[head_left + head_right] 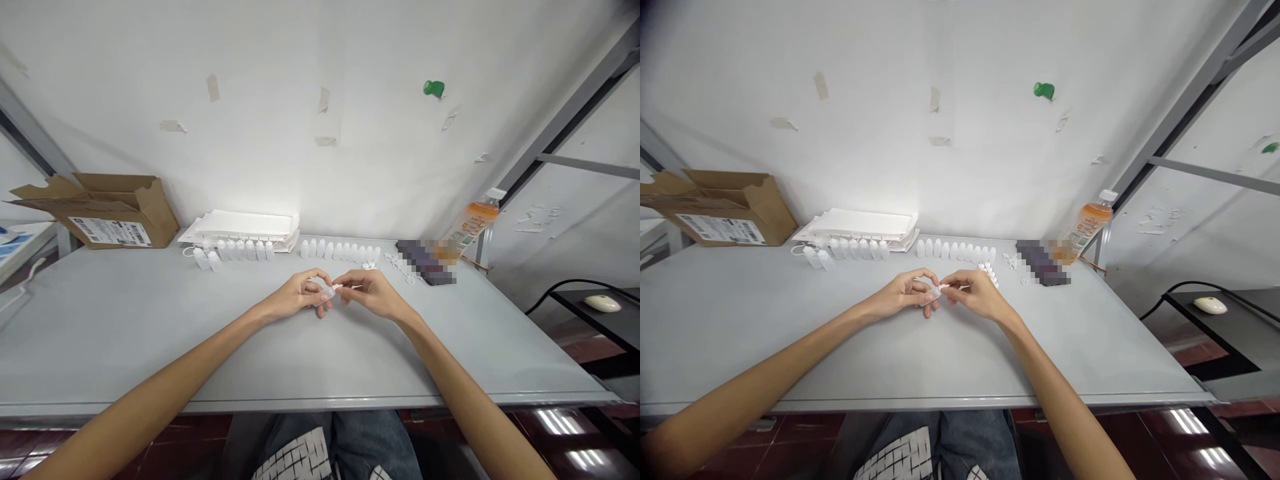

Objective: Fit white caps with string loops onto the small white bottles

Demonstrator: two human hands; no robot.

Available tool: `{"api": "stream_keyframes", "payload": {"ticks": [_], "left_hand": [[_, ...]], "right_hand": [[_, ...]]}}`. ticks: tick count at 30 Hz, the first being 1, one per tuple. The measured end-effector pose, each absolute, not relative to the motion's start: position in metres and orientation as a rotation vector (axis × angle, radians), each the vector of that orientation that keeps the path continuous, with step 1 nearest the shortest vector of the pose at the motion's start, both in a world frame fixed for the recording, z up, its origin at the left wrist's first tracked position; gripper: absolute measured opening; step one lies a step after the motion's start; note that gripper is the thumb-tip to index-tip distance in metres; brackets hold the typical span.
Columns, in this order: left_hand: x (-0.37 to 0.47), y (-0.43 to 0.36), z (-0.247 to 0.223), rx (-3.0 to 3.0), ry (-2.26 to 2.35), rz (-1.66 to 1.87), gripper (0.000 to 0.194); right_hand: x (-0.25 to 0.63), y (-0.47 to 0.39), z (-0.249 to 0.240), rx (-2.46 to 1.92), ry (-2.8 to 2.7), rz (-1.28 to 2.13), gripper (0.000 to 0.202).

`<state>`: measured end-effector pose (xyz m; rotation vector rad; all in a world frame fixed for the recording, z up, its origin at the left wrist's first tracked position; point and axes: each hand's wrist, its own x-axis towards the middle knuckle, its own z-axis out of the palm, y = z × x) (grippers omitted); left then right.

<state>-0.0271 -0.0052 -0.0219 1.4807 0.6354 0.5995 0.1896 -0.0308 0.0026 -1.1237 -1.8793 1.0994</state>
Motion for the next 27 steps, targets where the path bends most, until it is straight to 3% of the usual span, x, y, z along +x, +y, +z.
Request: {"api": "stream_keyframes", "payload": {"ticks": [14,22,27], "left_hand": [[-0.027,-0.007,-0.024,1.515,0.592,0.594,0.033],[-0.026,-0.009,-0.019,1.502,0.618,0.603,0.030],[-0.026,-0.008,-0.020,1.485,0.624,0.608,0.031]], "right_hand": [[0.181,-0.027,-0.009,-1.232,-2.052,0.834,0.051],[0.184,-0.030,-0.004,-1.237,-2.019,0.918,0.050],[0.187,-0.034,0.005,-1.120,-1.913,1.155,0.033]]}}
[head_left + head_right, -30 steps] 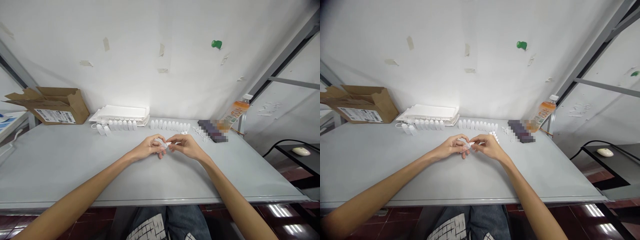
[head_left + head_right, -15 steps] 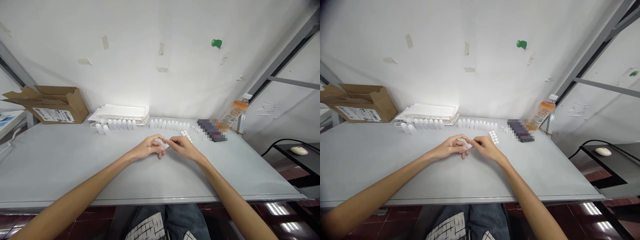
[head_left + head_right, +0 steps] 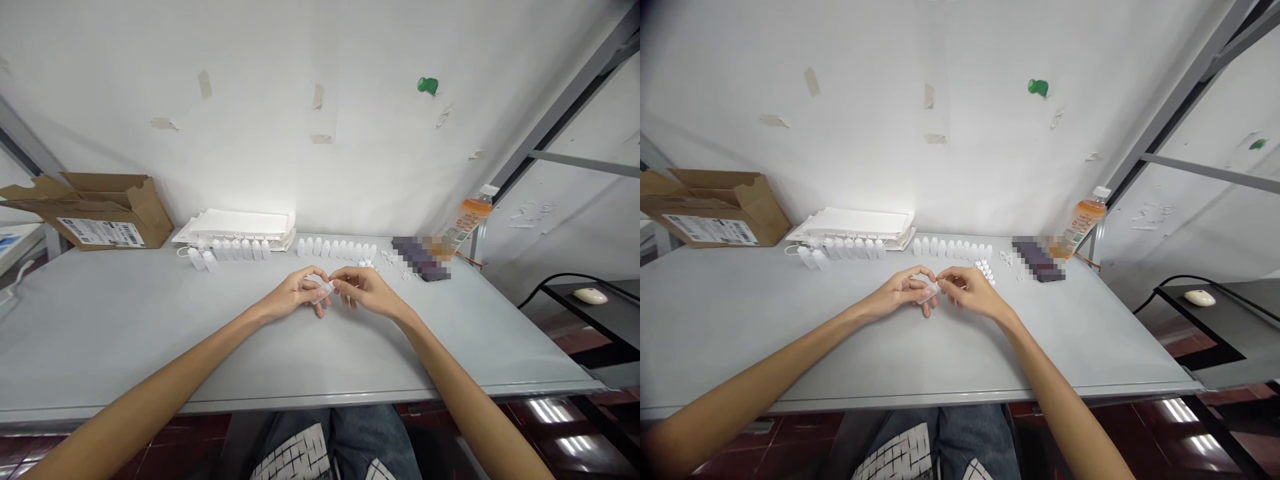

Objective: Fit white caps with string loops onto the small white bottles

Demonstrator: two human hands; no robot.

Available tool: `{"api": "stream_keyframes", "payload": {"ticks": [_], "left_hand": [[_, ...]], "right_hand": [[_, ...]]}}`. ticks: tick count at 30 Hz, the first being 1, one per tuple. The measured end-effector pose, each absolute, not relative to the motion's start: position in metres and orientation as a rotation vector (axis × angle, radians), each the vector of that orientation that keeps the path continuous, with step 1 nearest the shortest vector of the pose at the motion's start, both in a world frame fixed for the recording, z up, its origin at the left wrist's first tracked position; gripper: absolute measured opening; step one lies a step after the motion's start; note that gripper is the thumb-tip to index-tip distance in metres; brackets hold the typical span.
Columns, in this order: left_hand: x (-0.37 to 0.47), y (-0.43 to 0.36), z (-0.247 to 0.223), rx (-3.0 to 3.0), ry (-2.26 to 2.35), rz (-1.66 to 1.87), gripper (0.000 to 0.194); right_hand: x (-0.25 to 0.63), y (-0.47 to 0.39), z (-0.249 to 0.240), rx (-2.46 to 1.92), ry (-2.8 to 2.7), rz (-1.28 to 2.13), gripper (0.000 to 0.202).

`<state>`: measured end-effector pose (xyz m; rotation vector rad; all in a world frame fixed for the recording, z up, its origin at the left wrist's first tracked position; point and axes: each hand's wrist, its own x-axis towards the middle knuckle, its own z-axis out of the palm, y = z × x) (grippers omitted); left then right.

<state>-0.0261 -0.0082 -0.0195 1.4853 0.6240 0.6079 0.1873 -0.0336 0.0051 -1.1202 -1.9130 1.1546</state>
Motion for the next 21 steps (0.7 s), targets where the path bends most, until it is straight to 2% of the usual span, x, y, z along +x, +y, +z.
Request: {"api": "stream_keyframes", "payload": {"ticks": [5,14,21], "left_hand": [[-0.025,-0.009,-0.022,1.484,0.638,0.611,0.034],[-0.024,-0.012,-0.022,1.545,0.641,0.614,0.038],[-0.025,-0.010,-0.021,1.538,0.619,0.610,0.036]], "right_hand": [[0.188,-0.032,0.002,-1.114,-1.932,1.183,0.031],[0.179,-0.027,-0.013,-1.211,-2.100,0.772,0.050],[0.181,-0.027,-0.011,-1.174,-2.086,0.796,0.048]]}}
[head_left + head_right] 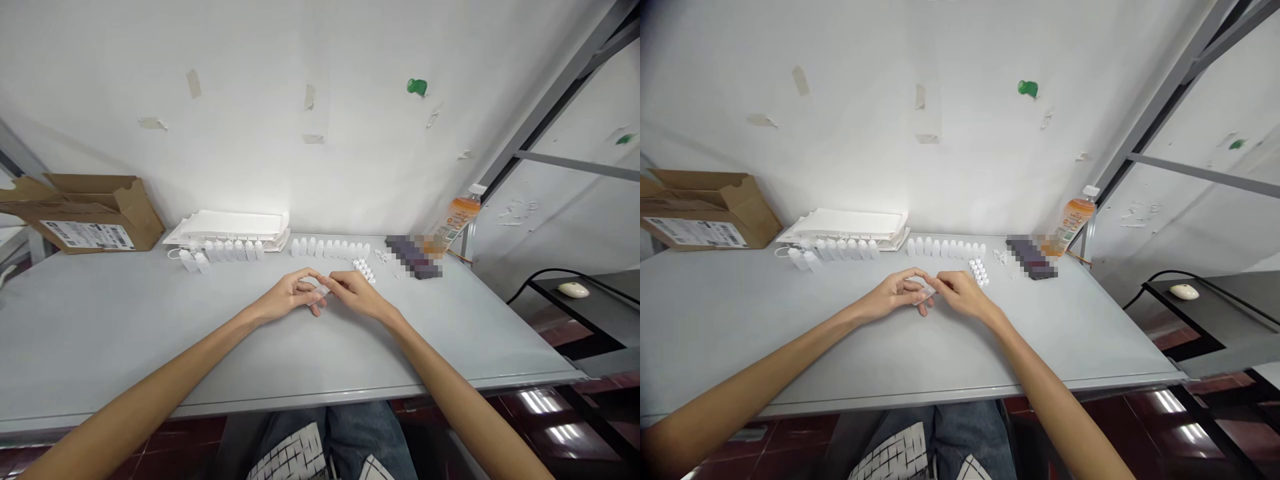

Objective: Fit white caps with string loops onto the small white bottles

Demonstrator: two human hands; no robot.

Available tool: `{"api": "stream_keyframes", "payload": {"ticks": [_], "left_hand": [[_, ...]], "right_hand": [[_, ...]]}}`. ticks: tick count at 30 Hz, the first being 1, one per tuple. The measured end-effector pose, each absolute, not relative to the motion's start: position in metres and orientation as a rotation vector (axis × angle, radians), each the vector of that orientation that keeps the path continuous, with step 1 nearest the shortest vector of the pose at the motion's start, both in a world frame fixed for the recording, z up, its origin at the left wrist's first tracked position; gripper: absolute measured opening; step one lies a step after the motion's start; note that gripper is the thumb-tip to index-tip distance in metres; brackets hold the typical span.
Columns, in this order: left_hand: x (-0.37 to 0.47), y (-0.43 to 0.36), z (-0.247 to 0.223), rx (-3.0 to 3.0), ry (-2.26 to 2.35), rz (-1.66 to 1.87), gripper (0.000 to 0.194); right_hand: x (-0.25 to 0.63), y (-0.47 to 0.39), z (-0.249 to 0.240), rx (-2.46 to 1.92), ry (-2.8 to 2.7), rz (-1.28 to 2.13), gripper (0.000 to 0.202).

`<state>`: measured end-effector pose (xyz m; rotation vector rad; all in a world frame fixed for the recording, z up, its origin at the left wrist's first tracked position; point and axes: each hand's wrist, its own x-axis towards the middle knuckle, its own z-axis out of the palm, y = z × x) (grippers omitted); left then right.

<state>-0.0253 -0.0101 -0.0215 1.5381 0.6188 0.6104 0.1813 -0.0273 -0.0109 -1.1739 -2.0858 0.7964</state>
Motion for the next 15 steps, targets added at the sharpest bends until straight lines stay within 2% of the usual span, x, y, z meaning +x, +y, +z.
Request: {"api": "stream_keyframes", "payload": {"ticks": [5,15], "left_hand": [[-0.0259,-0.0099,-0.0202,1.517,0.618,0.618,0.038],[-0.0250,-0.0092,-0.0246,1.592,0.717,0.628,0.047]], "right_hand": [[0.1832,-0.0306,-0.0030,-1.142,-2.074,0.891,0.032],[0.1816,-0.0279,-0.0122,-1.237,-2.098,0.834,0.054]]}}
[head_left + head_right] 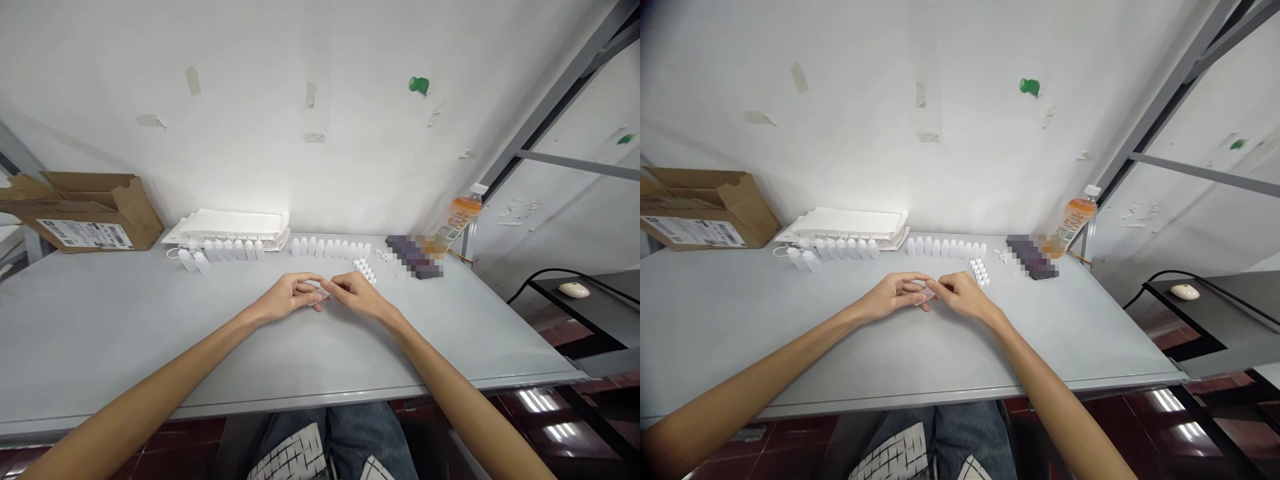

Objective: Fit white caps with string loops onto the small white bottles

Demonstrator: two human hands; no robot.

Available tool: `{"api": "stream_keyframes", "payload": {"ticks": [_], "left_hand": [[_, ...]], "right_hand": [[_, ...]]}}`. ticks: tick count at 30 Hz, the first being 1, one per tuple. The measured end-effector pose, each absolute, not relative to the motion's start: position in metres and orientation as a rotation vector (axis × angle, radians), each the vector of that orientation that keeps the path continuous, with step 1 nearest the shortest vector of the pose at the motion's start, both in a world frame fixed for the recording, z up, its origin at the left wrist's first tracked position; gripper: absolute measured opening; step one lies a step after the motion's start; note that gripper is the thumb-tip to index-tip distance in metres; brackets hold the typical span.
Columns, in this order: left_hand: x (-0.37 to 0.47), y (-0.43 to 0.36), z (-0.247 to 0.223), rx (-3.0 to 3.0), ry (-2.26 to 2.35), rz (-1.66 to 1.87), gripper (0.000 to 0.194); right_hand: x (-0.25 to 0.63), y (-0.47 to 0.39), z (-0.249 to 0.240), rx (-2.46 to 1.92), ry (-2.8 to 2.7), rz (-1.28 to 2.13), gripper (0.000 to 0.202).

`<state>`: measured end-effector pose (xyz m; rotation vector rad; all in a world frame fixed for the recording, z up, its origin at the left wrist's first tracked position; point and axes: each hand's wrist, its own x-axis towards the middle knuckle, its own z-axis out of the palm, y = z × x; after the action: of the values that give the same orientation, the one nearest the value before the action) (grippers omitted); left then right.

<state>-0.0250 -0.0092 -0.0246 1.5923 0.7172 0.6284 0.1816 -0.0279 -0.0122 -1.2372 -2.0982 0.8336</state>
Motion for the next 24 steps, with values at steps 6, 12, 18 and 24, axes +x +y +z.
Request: {"api": "stream_keyframes", "payload": {"ticks": [6,12,18,24], "left_hand": [[-0.024,-0.008,-0.023,1.543,0.767,0.661,0.053],[-0.024,-0.010,-0.026,1.686,0.791,0.688,0.039],[-0.023,-0.018,-0.025,2.038,0.941,0.819,0.024],[-0.023,-0.016,-0.019,1.969,0.867,0.778,0.031]], "right_hand": [[0.182,-0.028,-0.010,-1.179,-2.053,0.810,0.041],[0.182,-0.027,-0.010,-1.173,-2.087,0.791,0.043],[0.180,-0.029,-0.009,-1.205,-2.100,0.808,0.056],[0.179,-0.030,-0.008,-1.201,-2.074,0.754,0.037]]}}
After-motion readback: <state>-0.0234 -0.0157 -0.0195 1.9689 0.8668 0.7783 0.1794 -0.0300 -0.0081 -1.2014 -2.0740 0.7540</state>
